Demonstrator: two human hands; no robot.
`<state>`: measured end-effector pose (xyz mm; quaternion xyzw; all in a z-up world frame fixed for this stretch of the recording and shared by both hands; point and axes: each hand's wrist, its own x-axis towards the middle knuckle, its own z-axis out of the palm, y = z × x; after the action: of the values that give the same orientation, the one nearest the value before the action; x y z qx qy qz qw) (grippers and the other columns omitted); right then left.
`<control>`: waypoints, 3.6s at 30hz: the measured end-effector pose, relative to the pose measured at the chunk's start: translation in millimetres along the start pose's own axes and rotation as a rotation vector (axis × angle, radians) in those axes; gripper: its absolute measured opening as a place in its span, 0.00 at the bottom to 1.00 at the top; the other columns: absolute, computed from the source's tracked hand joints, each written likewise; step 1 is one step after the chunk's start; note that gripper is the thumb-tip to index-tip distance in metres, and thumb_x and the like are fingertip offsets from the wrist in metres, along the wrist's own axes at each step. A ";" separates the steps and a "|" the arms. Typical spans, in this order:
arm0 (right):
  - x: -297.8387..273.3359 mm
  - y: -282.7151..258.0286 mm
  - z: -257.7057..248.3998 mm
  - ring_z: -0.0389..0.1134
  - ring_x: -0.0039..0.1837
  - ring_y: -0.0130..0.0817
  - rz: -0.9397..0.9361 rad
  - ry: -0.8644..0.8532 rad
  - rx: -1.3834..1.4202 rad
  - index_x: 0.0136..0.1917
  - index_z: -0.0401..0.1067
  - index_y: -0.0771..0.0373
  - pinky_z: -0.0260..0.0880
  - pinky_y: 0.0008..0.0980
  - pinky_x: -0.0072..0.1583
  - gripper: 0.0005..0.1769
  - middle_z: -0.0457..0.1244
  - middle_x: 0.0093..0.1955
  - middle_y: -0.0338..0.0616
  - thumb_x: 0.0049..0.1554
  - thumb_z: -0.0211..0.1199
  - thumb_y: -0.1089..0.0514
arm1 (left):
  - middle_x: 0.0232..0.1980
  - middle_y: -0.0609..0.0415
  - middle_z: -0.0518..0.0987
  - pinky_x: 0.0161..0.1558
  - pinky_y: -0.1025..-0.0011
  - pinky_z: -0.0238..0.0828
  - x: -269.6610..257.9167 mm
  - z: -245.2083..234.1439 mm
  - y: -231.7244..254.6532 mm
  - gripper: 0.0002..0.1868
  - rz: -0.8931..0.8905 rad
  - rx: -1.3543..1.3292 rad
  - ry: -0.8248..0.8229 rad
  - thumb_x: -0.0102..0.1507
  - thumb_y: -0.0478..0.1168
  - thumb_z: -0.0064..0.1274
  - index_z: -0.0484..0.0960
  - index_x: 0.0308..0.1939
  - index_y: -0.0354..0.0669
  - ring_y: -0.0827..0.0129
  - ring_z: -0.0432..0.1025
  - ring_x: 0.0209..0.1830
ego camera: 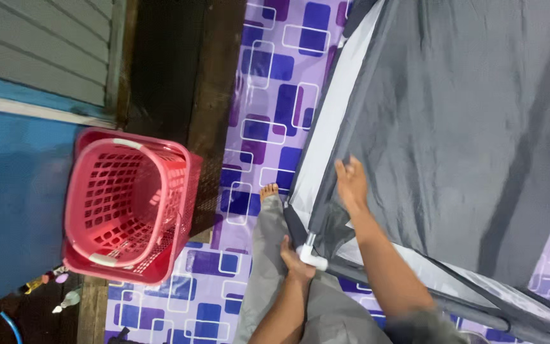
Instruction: The person assembles a playpen by inserting white plastic poles into the fabric sleeves and connecting them with plastic joints by hand.
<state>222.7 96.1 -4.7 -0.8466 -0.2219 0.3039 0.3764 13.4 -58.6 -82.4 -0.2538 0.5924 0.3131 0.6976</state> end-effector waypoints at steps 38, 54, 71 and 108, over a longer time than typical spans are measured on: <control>47.8 -27.1 11.8 0.67 0.59 0.69 -0.176 0.093 -0.374 0.60 0.63 0.77 0.66 0.54 0.61 0.28 0.65 0.56 0.72 0.63 0.60 0.47 | 0.51 0.51 0.77 0.53 0.57 0.67 -55.0 53.1 0.5 0.28 0.013 -0.321 -0.016 0.58 0.57 0.47 0.75 0.57 0.48 0.54 0.72 0.51; 50.6 -23.8 6.5 0.69 0.59 0.61 -0.236 0.073 -0.262 0.61 0.67 0.73 0.67 0.49 0.61 0.22 0.68 0.56 0.65 0.64 0.58 0.51 | 0.54 0.53 0.78 0.53 0.57 0.68 -73.8 65.5 7.0 0.31 0.020 -0.348 -0.010 0.56 0.56 0.47 0.75 0.62 0.49 0.55 0.73 0.54; 29.8 -26.0 -3.2 0.68 0.59 0.68 -0.045 -0.023 -0.493 0.60 0.66 0.73 0.67 0.54 0.61 0.35 0.66 0.55 0.72 0.56 0.65 0.40 | 0.47 0.52 0.76 0.42 0.64 0.61 15.9 17.4 -3.9 0.28 -0.122 0.506 0.170 0.57 0.62 0.56 0.81 0.53 0.48 0.61 0.69 0.44; -262.0 8.0 -7.4 0.71 0.59 0.58 0.726 0.521 -0.098 0.62 0.73 0.67 0.69 0.50 0.62 0.28 0.69 0.57 0.60 0.64 0.57 0.40 | 0.44 0.39 0.82 0.48 0.54 0.73 -53.7 210.6 376.0 0.18 0.867 2.379 -0.271 0.65 0.50 0.45 0.83 0.40 0.42 0.44 0.77 0.47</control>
<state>41.2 -70.9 84.1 -0.9347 0.1776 0.1820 0.2482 -128.7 340.6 12.5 0.7734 0.4648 -0.1844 0.3897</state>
